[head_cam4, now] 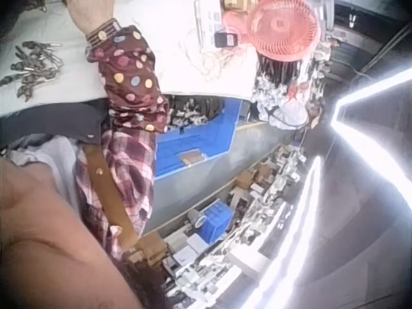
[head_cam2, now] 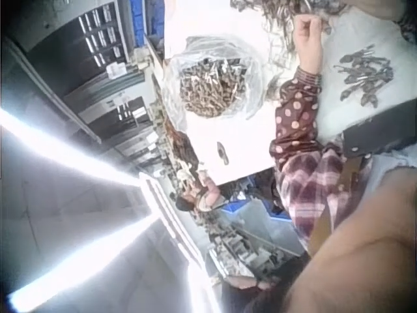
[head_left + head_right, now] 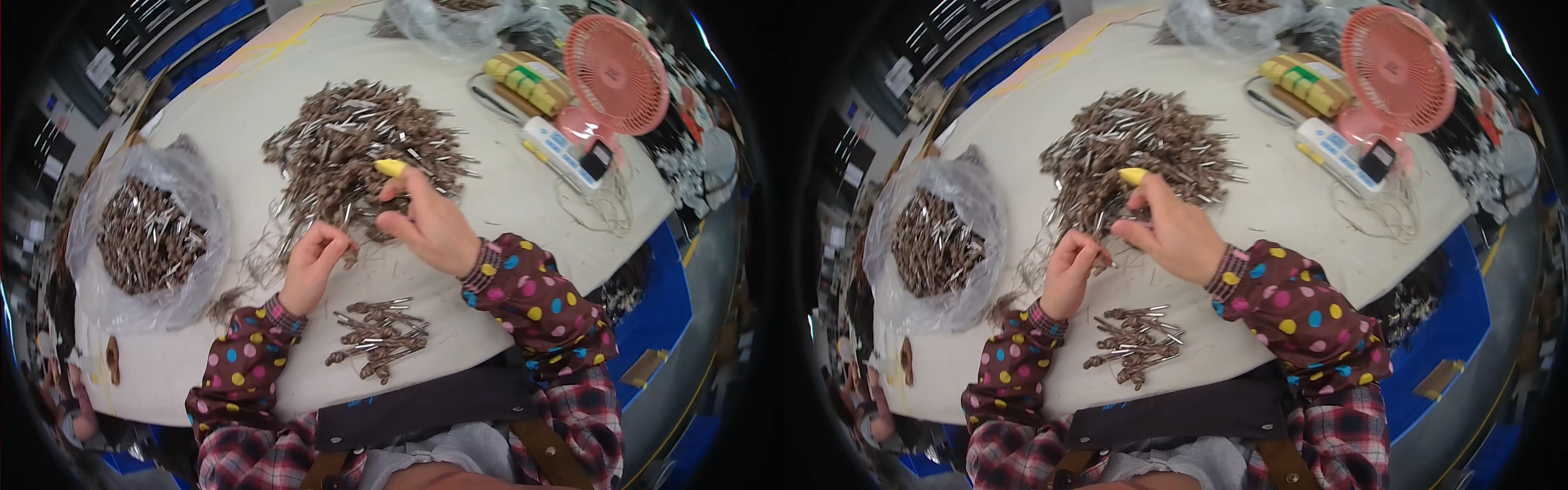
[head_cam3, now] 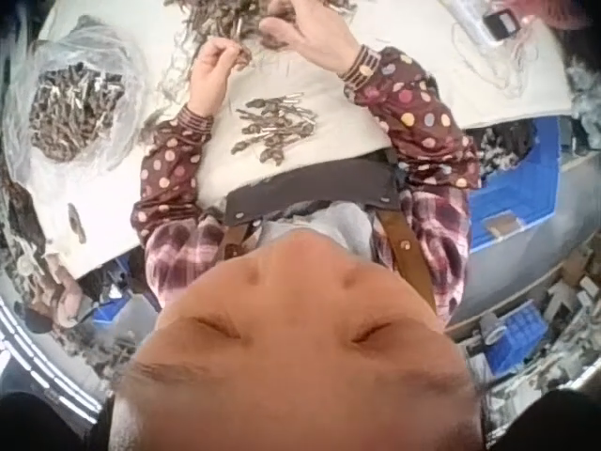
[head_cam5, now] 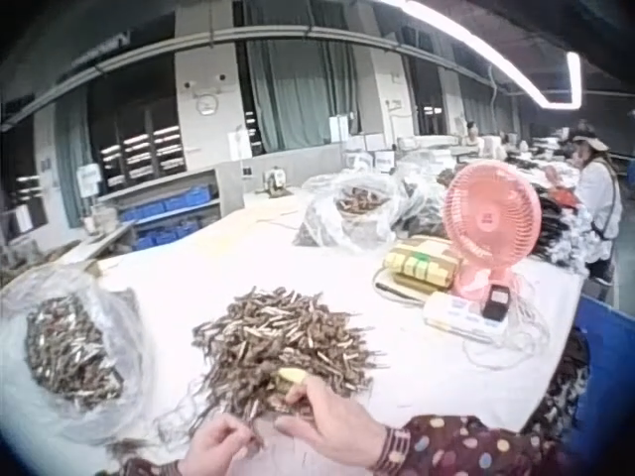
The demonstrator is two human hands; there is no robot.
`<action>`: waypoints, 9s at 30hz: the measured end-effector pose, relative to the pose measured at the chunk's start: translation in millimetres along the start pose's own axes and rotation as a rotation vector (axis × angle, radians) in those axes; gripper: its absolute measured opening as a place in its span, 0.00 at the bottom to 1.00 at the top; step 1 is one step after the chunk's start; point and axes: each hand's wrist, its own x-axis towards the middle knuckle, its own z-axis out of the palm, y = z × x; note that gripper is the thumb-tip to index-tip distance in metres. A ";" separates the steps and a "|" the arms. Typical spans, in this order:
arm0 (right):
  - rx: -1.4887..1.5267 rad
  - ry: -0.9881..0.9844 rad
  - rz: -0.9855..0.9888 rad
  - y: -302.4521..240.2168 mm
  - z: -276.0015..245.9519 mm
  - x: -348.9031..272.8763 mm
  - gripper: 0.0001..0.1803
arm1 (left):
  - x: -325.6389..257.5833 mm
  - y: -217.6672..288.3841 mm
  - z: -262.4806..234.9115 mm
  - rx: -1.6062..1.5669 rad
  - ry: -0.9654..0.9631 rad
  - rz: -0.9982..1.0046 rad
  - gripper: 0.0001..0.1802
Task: Assembling small leather straps with metal components using a handheld tool.
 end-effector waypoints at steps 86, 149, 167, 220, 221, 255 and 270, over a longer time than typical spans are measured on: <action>0.317 -0.190 0.126 4.8 16.2 -1.8 0.11 | -7.3 22.8 -2.7 0.447 -0.301 -0.060 0.20; -0.284 -0.277 -0.252 8.5 14.3 -6.9 0.15 | -7.6 1.3 -3.5 0.668 -0.059 0.366 0.02; 0.369 -0.253 0.265 15.3 19.1 -1.8 0.14 | -8.8 41.3 -41.0 1.593 0.112 0.352 0.11; -0.287 -0.080 -0.223 23.5 12.1 1.4 0.21 | -12.8 30.7 -9.1 0.204 -0.114 -0.209 0.10; -0.285 -0.077 -0.220 23.0 11.4 0.7 0.21 | -12.8 30.7 -10.7 0.215 -0.122 -0.186 0.10; 0.645 -0.130 0.269 7.1 36.7 1.4 0.26 | -15.2 31.8 5.3 0.049 0.072 -0.062 0.18; 0.007 0.012 -0.064 11.7 30.4 -0.1 0.18 | -13.7 33.2 5.1 0.087 0.013 -0.104 0.15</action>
